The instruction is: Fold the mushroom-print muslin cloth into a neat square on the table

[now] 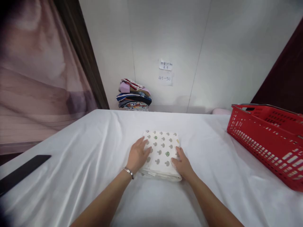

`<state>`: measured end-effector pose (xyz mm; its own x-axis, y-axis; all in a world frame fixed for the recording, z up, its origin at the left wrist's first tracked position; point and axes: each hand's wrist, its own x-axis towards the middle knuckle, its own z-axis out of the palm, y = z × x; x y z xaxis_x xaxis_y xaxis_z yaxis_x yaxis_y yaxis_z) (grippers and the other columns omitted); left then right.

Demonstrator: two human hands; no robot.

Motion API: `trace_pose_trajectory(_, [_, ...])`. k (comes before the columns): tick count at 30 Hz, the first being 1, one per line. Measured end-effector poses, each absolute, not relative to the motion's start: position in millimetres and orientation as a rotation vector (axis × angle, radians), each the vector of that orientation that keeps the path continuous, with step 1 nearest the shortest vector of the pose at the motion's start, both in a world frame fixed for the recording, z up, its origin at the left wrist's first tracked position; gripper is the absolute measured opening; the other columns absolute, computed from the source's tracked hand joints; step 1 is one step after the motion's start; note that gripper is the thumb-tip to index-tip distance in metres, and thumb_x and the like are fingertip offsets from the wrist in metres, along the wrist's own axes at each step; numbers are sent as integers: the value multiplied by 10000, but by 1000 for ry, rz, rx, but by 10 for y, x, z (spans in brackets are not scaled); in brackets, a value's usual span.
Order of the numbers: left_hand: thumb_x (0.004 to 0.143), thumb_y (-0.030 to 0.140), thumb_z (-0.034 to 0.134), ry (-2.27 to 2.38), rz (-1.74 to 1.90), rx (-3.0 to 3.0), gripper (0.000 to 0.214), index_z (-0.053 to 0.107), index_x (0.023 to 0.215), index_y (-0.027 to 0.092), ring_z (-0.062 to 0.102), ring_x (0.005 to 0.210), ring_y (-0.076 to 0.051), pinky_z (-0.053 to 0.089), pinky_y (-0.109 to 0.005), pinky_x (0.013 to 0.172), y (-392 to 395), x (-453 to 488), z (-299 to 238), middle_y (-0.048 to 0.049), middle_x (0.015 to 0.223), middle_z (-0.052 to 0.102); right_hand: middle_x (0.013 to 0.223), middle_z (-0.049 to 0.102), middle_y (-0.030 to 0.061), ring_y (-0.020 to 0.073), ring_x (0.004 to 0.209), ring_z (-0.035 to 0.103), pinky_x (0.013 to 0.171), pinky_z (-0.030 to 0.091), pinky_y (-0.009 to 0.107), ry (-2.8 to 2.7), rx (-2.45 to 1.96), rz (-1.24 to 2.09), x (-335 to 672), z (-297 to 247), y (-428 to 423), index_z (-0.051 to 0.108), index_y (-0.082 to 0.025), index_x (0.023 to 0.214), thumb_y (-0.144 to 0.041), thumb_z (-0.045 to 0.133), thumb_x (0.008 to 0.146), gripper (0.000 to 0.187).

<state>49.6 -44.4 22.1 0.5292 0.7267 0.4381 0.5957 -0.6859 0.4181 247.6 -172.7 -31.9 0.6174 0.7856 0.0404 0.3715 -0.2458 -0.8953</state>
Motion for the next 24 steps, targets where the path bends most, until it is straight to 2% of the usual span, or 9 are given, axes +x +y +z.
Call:
trace_pose_trajectory(2, [827, 339, 487, 1361, 719, 2362, 443, 466, 1224, 143, 420, 1217, -253, 345, -380, 979, -254, 410, 184, -146, 1339, 436, 1367, 426, 70, 265, 1232, 417, 957, 407, 411, -966, -1830, 511, 2504, -305, -1738, 431, -257, 1316, -325, 557, 708, 624])
trace_pose_trajectory(5, [823, 380, 475, 1401, 506, 2112, 541, 376, 1287, 121, 510, 1120, -228, 390, -315, 910, -206, 385, 118, -145, 1231, 528, 1168, 601, 81, 262, 1044, 579, 824, 495, 382, -1043, -1846, 495, 2686, -232, -1714, 442, -222, 1314, -299, 543, 708, 619])
trace_pose_trajectory(9, [785, 440, 521, 1240, 466, 1983, 625, 318, 1310, 169, 566, 1022, -197, 422, -254, 811, -460, 506, 77, -105, 1174, 564, 1017, 668, 60, 239, 883, 641, 748, 509, 353, -994, -1863, 469, 3149, -99, -1689, 453, -181, 1302, -295, 539, 699, 619])
trace_pose_trajectory(13, [768, 511, 521, 1218, 462, 2021, 692, 272, 1340, 211, 559, 1019, -217, 423, -273, 778, -662, 596, 67, -88, 1207, 539, 1122, 634, 75, 264, 998, 595, 854, 457, 382, -1220, -2114, 465, 3495, 36, -1687, 572, -188, 1181, -307, 554, 693, 503])
trace_pose_trajectory(17, [768, 512, 519, 1241, 459, 2049, 694, 277, 1340, 201, 558, 1009, -226, 416, -287, 785, -675, 603, 46, -90, 1193, 545, 1186, 593, 87, 288, 1104, 528, 939, 385, 425, -1555, -2314, 169, 3313, 222, -1593, 615, -210, 1119, -283, 518, 746, 392])
trace_pose_trajectory(19, [768, 511, 519, 1251, 463, 2060, 690, 285, 1337, 196, 557, 1009, -228, 414, -290, 786, -666, 604, 32, -94, 1193, 544, 1254, 546, 71, 263, 1165, 481, 980, 358, 401, -1666, -2193, 96, 3044, 302, -1475, 582, -225, 1168, -330, 481, 799, 396])
trace_pose_trajectory(24, [769, 524, 510, 1263, 475, 2100, 689, 280, 1337, 208, 557, 1017, -224, 406, -281, 799, -679, 615, -5, -91, 1217, 527, 1392, 398, 39, 208, 1282, 342, 1035, 308, 363, -1859, -1885, 185, 2399, 416, -941, 476, -232, 1282, -425, 398, 856, 474])
